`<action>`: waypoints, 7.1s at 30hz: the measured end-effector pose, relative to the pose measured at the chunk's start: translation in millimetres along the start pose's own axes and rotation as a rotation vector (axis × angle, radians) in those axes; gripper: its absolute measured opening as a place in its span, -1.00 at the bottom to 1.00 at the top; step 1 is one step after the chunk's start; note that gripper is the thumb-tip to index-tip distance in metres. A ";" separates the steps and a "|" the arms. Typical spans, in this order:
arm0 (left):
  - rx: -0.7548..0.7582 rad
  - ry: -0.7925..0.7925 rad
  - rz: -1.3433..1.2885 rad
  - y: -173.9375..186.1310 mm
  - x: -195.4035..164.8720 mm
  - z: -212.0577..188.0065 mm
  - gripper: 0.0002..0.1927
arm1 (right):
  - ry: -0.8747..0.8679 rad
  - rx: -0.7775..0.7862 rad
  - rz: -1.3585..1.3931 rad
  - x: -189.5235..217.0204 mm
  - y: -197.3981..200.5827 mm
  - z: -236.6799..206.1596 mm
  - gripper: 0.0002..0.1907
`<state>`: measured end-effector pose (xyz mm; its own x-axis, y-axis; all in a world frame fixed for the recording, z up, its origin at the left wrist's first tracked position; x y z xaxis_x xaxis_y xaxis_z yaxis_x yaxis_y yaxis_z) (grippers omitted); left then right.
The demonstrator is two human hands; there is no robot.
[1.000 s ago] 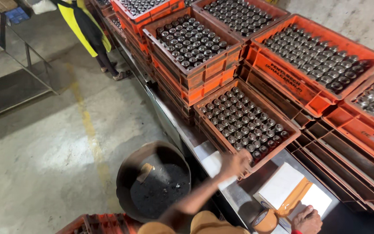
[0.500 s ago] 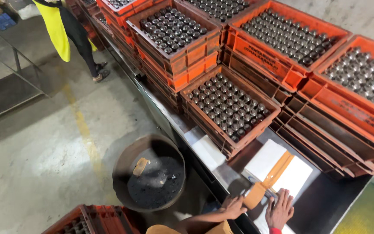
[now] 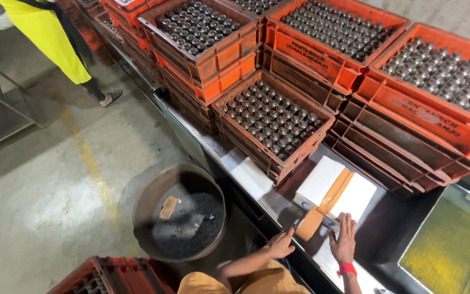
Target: The person places metal components one at a time into a cardboard box, closes the box flaps, and wraps tape around the box to secure it. The person then carries the taped box across the floor and returns to the workbench.
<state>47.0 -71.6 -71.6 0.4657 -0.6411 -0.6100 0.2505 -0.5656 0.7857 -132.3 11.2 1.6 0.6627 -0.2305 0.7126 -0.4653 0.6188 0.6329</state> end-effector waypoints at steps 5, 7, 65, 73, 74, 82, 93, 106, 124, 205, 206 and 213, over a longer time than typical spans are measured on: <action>0.072 0.069 -0.033 -6.8 4.2 -0.5 -0.06 | 0.003 0.060 0.040 -6.7 2.1 2.0 -0.16; 0.101 0.091 -0.040 -9.5 5.3 0.6 -0.03 | 0.014 0.053 0.041 -7.3 2.3 1.8 -0.14; -0.071 0.818 -0.040 -4.7 115.0 -117.3 -0.69 | -0.319 0.168 -0.183 -31.2 -0.1 -6.5 0.01; -0.026 0.855 -0.067 -12.2 124.5 -128.2 -0.67 | -0.321 0.209 -0.154 -38.2 -2.2 -5.0 0.04; -0.027 0.842 -0.058 -12.4 124.2 -128.0 -0.68 | -0.287 0.191 -0.148 -36.3 -1.7 -4.6 0.04; 0.034 0.867 -0.067 -12.0 117.8 -128.1 -0.68 | -0.263 0.179 -0.113 -38.2 -0.9 -4.5 0.06; 0.028 0.886 -0.084 -19.0 121.1 -130.4 -0.72 | -0.132 0.105 -0.124 -28.9 4.1 -3.4 0.06; 0.053 0.910 -0.149 -14.9 111.9 -136.3 -0.73 | -0.280 0.175 -0.142 -38.4 0.5 -8.5 0.09; 0.026 0.856 -0.163 -25.8 112.1 -128.7 -0.74 | -0.272 0.243 1.034 5.7 67.8 -14.1 -0.13; 0.258 0.903 -0.155 -51.1 110.9 -124.8 -0.69 | -0.240 0.114 -0.015 -21.2 11.9 -31.1 0.03; 0.259 0.903 -0.169 -53.1 111.5 -124.6 -0.69 | -0.228 0.100 -0.022 -20.5 13.1 -31.5 0.03; 0.225 0.868 -0.233 -52.4 111.3 -119.2 -0.69 | -0.286 0.136 -0.032 -17.7 13.0 -28.0 0.05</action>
<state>186.9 -51.5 -168.4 0.9196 0.0629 -0.3879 0.2890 -0.7772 0.5590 -133.6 44.4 -11.2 0.4952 -0.4621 0.7357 -0.5341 0.5060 0.6773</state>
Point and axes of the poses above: each hand's wrist, its own z-axis towards the middle knuckle, its own y-axis out of the back of the hand, x = y × z, the point moved 7 cm from there along z, towards the middle knuckle, and after that the axes turned 12 degrees about z, right-handed, at the moved point
